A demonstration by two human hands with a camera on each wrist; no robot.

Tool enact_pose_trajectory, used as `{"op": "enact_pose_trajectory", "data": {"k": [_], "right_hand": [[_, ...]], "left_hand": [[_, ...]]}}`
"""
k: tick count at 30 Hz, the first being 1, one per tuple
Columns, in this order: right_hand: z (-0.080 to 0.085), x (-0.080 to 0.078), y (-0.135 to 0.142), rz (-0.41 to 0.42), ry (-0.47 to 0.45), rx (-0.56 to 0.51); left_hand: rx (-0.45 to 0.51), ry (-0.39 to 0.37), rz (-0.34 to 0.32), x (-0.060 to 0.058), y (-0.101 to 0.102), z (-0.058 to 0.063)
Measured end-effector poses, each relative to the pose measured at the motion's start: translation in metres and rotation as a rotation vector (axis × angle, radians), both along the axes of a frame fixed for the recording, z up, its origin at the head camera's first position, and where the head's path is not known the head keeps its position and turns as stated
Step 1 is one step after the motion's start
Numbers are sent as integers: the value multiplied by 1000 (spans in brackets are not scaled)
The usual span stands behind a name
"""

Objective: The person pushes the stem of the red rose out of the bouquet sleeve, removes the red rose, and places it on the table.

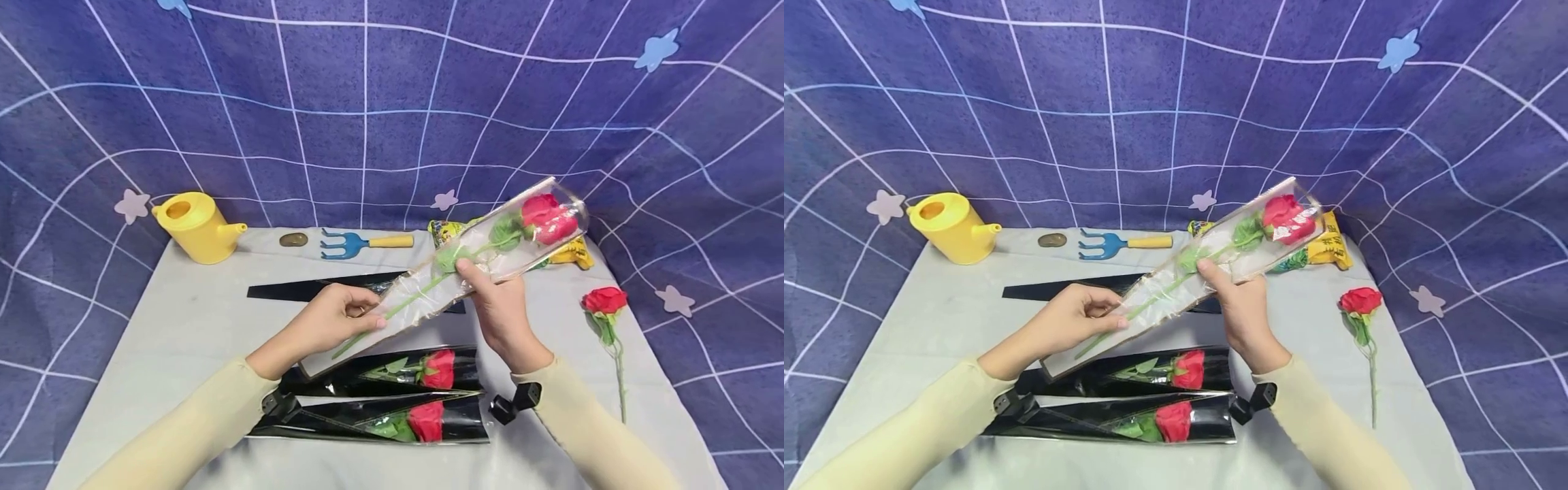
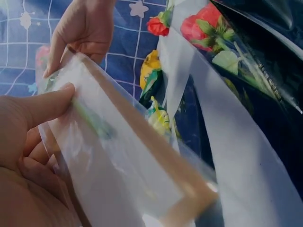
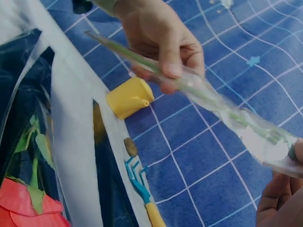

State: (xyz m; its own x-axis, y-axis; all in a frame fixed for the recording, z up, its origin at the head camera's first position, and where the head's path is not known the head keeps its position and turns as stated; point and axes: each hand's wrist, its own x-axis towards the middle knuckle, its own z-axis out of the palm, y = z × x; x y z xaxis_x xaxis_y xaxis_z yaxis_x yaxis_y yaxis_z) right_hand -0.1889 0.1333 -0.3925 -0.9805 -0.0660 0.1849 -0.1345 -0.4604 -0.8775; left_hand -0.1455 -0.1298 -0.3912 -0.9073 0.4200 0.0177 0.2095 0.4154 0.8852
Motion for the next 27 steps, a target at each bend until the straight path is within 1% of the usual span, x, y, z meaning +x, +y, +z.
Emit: {"op": "enact_pose_trajectory", "data": {"k": [4,7,10,13,15,17,21,22,24,27], "right_hand": [[-5,1,-20,32,40,107],[-7,6,-35,47,37,188],[-8,12,-41,32,15,226],[-8,13,-39,24,8,230],[-7,11,-35,32,15,220],[-6,7,-29,48,20,182],[0,1,-9,64,8,62],[1,1,-5,71,1,43],[3,1,2,83,-12,21],[3,2,6,97,-17,2]], "left_hand": [[10,41,49,3,-5,2],[8,53,82,5,-9,4],[13,40,75,6,-12,3],[12,38,69,6,-14,1],[2,41,66,6,-17,-2],[-11,33,59,6,-20,-4],[13,-34,5,5,-24,-10],[12,-38,-7,5,-24,-10],[1,-36,-33,3,-24,-10],[-43,-5,-68,0,-22,-6]]}}
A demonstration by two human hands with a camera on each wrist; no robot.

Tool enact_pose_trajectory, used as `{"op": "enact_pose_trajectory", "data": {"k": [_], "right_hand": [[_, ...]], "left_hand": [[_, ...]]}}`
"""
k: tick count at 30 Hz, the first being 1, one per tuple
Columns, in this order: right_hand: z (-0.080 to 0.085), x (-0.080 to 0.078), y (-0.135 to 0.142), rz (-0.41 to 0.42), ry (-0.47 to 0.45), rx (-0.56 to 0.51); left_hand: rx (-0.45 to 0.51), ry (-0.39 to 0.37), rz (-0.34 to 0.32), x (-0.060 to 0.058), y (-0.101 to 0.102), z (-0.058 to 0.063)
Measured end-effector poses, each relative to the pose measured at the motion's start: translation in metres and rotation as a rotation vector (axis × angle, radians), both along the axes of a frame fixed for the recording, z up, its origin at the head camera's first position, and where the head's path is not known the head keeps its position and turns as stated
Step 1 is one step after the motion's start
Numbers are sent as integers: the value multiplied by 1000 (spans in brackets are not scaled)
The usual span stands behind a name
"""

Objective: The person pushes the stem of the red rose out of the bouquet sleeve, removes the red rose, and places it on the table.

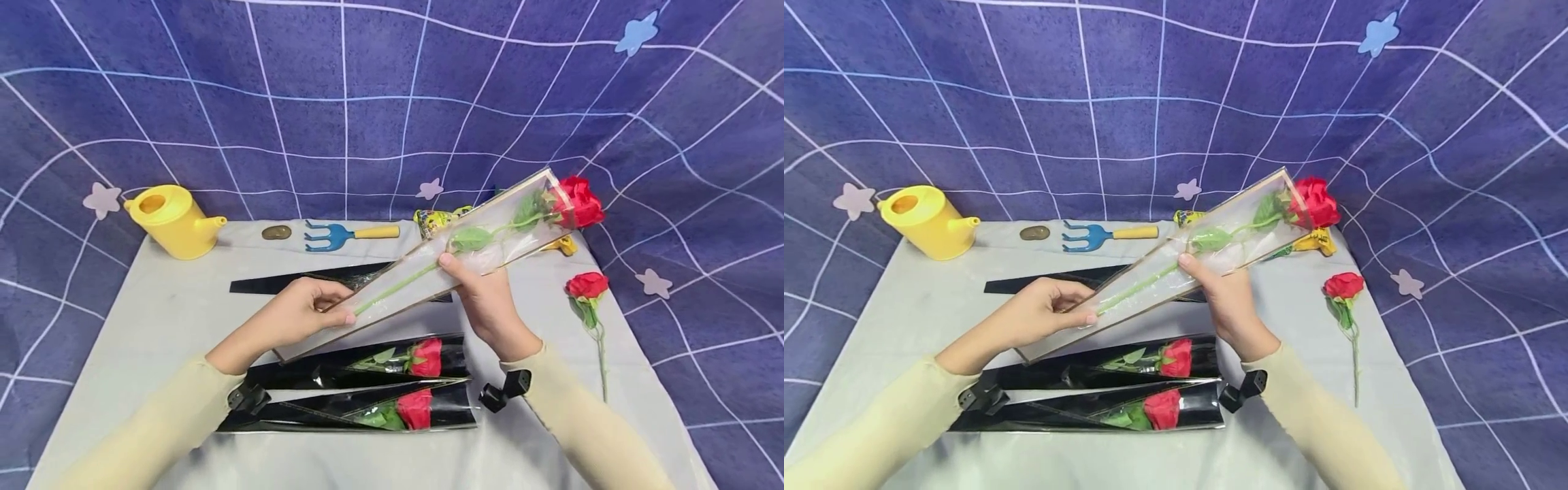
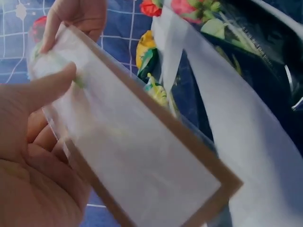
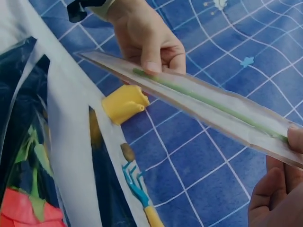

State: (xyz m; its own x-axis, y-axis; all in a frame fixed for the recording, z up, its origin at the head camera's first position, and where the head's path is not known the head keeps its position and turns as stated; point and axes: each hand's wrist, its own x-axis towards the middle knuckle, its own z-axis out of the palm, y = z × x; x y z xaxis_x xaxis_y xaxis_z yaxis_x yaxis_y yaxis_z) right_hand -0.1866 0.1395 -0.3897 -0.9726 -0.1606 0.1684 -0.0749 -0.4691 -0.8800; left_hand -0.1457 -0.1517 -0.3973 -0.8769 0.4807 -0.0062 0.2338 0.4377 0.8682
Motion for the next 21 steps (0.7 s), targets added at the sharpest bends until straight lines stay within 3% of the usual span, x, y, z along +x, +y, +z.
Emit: {"op": "enact_pose_trajectory", "data": {"k": [8,13,17,21], "right_hand": [[-6,11,-16,7,16,30],[1,11,-15,55,20,26],[13,2,-4,13,14,-82],[18,0,3,-38,-17,-81]], "left_hand": [[8,13,-25,2,21,5],[17,43,-50,-1,24,5],[-4,110,-13,-6,17,10],[-11,137,-13,-5,12,11]]}}
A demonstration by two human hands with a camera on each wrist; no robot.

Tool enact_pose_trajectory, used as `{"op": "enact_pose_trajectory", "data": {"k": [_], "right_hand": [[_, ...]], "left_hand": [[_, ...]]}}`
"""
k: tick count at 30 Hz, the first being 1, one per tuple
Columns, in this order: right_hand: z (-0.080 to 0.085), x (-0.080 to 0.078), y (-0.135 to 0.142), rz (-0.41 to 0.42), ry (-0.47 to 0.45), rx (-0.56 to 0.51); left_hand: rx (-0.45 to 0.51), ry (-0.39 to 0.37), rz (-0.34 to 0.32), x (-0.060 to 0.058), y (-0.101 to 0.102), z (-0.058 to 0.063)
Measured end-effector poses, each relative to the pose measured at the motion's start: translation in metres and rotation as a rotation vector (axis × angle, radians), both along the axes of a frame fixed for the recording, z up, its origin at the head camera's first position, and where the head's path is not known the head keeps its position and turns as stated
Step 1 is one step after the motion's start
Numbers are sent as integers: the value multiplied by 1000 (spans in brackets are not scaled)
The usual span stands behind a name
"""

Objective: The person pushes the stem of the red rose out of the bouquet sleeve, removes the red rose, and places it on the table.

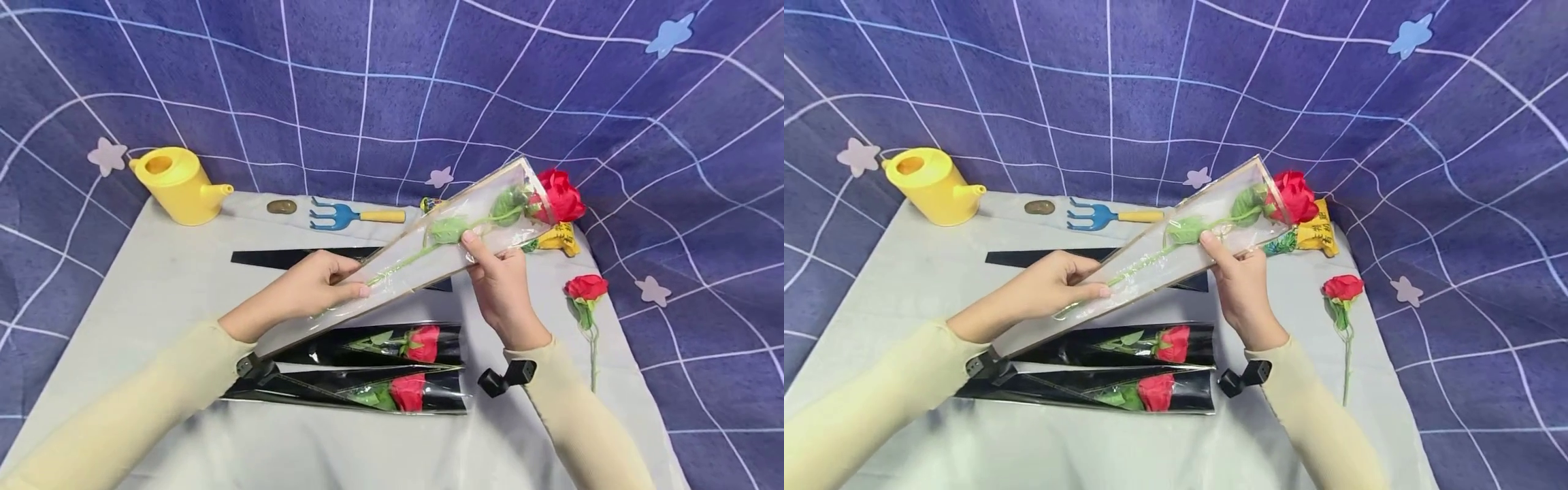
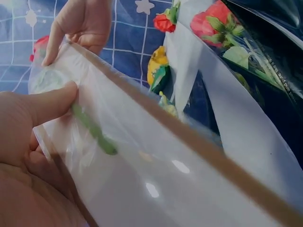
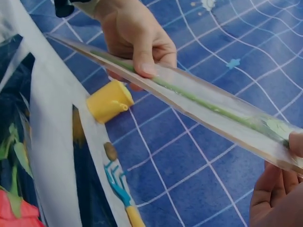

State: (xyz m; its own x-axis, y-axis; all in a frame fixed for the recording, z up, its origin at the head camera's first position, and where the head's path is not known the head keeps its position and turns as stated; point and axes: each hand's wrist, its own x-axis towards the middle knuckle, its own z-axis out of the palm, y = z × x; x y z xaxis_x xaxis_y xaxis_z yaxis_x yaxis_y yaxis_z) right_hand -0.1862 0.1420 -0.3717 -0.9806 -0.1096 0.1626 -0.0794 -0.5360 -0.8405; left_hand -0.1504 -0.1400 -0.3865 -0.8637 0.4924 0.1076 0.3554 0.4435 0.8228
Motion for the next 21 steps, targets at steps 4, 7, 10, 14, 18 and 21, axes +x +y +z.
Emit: {"op": "enact_pose_trajectory", "data": {"k": [4,7,10,14,18,21], "right_hand": [[-2,2,1,-34,-34,15],[-4,1,-7,-14,-57,26],[-6,1,-14,6,-57,40],[-5,0,-12,-40,-7,36],[-3,0,-9,-90,51,79],[-3,2,-10,-119,73,166]], "left_hand": [[-11,26,-25,2,3,-5],[-23,7,20,11,-2,-9],[-27,-44,58,17,-5,-9],[-15,-81,52,14,1,-7],[4,-70,32,6,11,-3],[20,-50,9,0,18,0]]}}
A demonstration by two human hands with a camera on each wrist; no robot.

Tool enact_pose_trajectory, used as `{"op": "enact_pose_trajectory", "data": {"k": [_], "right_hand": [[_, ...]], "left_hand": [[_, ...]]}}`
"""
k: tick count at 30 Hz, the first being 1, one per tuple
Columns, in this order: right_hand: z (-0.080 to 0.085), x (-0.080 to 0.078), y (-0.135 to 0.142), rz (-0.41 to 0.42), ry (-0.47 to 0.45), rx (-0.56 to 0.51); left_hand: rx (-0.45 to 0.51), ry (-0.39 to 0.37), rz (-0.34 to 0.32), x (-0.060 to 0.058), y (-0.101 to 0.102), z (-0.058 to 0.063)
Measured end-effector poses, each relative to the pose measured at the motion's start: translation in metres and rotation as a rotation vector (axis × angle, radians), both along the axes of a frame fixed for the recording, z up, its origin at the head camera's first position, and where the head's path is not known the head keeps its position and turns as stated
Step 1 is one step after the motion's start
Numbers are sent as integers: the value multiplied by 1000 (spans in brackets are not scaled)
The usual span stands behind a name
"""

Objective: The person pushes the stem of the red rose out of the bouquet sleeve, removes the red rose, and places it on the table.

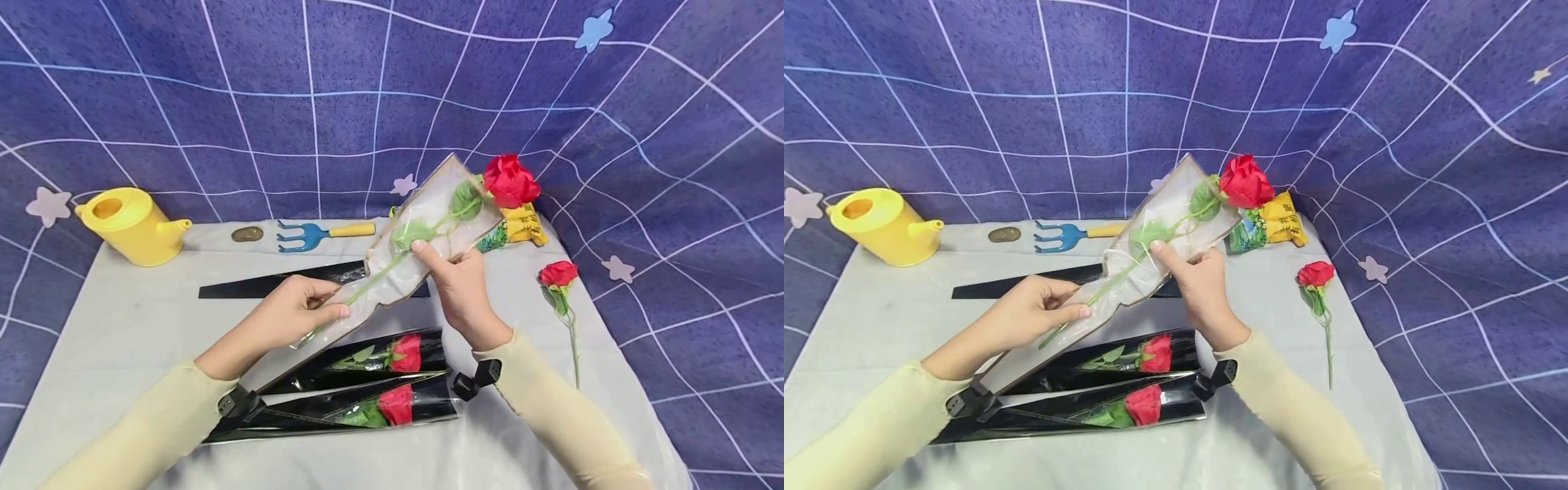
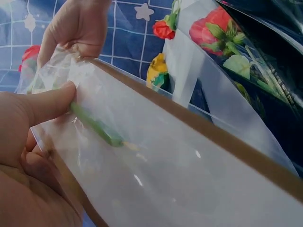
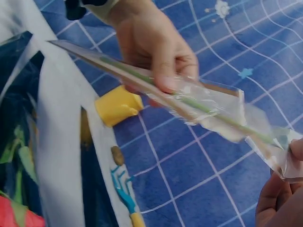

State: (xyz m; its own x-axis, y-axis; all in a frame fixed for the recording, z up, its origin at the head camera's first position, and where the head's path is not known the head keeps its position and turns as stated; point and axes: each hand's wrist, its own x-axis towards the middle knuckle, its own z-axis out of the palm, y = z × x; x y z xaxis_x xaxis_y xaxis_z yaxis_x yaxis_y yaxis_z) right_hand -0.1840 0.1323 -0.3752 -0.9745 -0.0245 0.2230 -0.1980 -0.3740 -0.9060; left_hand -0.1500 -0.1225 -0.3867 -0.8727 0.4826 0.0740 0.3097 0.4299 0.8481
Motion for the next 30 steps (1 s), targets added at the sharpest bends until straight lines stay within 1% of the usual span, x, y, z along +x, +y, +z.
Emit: {"op": "enact_pose_trajectory", "data": {"k": [2,4,10,15,18,22,26,30], "right_hand": [[-3,2,-5,-4,-5,53],[-6,5,-8,-3,-13,88],[-15,10,-15,26,-52,125],[-20,13,-18,56,-78,156],[-21,12,-16,52,-69,159],[-20,10,-8,55,-71,121],[-17,6,1,44,-74,76],[-14,2,6,51,-73,46]], "left_hand": [[14,4,-3,-1,1,-1],[15,12,8,-1,1,-1],[15,26,42,1,2,0],[35,12,31,0,3,-1],[23,-2,17,-2,1,-1],[-39,-9,3,-2,-6,-1],[-80,-3,-11,2,-16,-2],[-85,-22,2,6,-26,-6]]}}
